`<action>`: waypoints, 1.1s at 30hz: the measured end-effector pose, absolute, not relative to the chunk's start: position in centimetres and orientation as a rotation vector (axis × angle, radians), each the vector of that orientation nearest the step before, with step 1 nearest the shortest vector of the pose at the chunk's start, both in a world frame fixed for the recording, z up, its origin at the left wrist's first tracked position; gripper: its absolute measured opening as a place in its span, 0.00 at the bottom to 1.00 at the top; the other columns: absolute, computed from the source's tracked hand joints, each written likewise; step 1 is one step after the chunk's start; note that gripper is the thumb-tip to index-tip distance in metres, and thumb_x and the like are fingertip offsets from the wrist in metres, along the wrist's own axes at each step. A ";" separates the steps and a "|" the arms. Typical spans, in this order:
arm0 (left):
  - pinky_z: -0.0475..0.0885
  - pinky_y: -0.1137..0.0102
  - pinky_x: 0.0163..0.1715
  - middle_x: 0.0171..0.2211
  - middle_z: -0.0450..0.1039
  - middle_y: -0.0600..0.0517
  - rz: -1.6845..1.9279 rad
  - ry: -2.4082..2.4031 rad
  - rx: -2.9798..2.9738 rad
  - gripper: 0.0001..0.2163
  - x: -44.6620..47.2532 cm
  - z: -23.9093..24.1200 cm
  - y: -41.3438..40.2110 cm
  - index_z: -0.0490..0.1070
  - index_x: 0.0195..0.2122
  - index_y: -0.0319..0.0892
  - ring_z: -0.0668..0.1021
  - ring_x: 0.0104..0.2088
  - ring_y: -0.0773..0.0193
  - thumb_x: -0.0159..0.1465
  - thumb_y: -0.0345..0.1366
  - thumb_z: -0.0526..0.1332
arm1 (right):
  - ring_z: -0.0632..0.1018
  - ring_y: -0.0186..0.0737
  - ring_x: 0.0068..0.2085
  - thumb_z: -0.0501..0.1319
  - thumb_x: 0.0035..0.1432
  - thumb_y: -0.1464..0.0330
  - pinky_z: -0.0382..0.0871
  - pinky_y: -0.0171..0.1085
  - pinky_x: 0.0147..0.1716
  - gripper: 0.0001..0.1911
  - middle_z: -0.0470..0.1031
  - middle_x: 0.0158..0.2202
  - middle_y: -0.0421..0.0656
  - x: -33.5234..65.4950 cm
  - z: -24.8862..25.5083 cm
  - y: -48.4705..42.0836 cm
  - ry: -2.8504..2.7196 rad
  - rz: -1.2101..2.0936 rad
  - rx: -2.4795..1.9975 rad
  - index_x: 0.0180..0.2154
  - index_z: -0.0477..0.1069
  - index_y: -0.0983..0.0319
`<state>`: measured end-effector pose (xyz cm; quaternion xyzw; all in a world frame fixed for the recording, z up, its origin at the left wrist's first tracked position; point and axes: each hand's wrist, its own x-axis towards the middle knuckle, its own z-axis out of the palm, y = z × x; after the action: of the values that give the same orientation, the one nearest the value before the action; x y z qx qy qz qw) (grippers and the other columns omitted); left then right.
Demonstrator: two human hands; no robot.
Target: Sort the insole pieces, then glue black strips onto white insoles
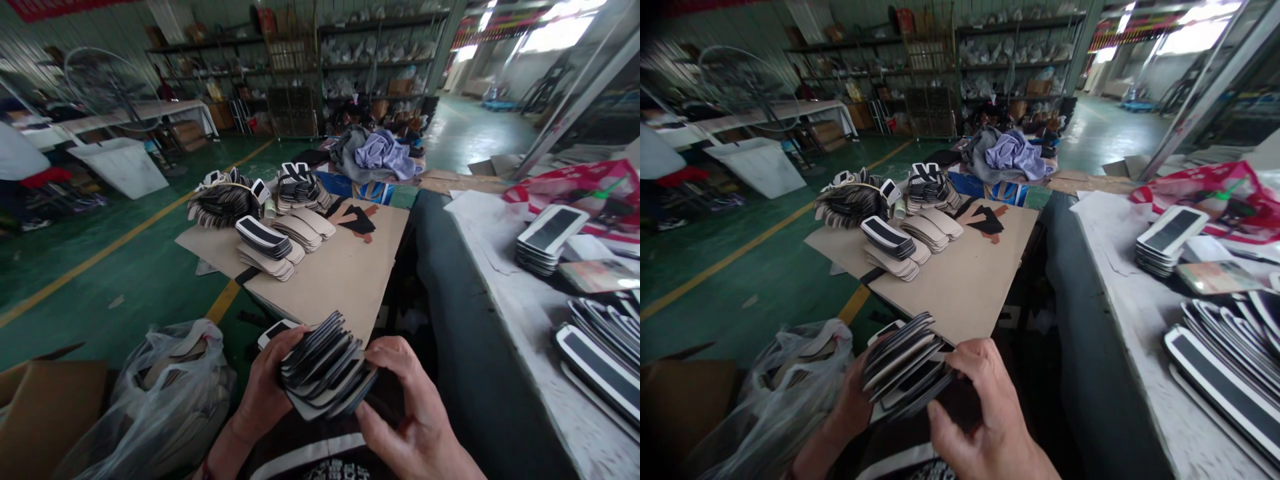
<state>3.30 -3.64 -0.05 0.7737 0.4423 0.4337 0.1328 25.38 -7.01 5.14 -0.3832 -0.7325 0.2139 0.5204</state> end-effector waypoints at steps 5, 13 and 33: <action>0.74 0.60 0.49 0.49 0.74 0.44 1.246 1.195 2.334 0.18 3.2 0.4 -3.2 0.62 0.55 0.46 0.77 0.49 0.57 0.64 0.29 0.52 | 0.66 0.44 0.49 0.59 0.50 0.76 0.69 0.40 0.42 0.16 0.60 0.48 0.49 25.5 5.7 -6.7 -1.808 0.300 -0.998 0.42 0.64 0.60; 0.75 0.63 0.48 0.48 0.75 0.45 1.226 1.213 2.346 0.19 3.3 1.0 -2.7 0.63 0.54 0.46 0.77 0.48 0.57 0.62 0.30 0.57 | 0.69 0.47 0.51 0.57 0.49 0.78 0.67 0.46 0.47 0.15 0.69 0.49 0.50 26.1 6.3 -5.5 -1.921 0.188 -0.771 0.41 0.64 0.63; 0.73 0.59 0.50 0.50 0.73 0.44 1.184 1.248 2.322 0.19 2.6 -0.7 -2.6 0.61 0.55 0.46 0.76 0.50 0.56 0.63 0.31 0.55 | 0.71 0.38 0.40 0.62 0.54 0.73 0.71 0.36 0.36 0.24 0.63 0.41 0.44 25.6 6.4 -5.8 -1.900 0.607 -0.845 0.53 0.62 0.61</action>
<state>2.63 -2.61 -0.71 0.7972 0.4283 0.4064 0.1257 25.65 -5.84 6.41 -0.3448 -0.7748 0.2475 0.4686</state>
